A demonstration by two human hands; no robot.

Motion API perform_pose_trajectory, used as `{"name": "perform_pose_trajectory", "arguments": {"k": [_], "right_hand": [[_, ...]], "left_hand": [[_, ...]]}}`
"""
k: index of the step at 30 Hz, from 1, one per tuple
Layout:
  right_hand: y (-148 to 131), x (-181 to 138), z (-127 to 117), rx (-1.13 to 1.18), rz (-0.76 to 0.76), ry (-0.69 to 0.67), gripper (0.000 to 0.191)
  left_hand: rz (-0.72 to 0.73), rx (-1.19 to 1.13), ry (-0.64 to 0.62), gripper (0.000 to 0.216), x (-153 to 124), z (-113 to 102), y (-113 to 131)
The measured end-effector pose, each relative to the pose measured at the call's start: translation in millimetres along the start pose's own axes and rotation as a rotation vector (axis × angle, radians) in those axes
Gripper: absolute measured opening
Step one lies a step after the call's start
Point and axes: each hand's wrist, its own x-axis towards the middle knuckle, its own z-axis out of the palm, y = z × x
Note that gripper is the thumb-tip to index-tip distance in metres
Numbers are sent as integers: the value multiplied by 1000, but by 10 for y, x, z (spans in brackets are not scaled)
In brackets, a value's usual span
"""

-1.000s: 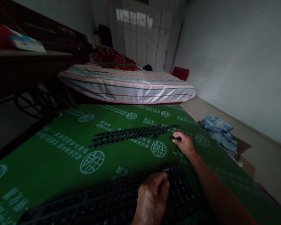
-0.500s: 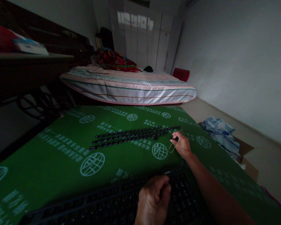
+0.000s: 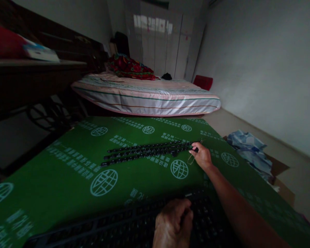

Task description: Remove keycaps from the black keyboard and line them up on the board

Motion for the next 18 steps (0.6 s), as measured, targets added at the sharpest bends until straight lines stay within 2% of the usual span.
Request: {"name": "perform_pose_trajectory", "arguments": {"k": [9, 18], "right_hand": [[56, -15, 7, 133, 6, 7, 25], [116, 29, 63, 146, -1, -10, 26]], "left_hand": [[-12, 0, 12, 16, -28, 48, -47], [17, 10, 15, 18, -17, 17, -30]]}}
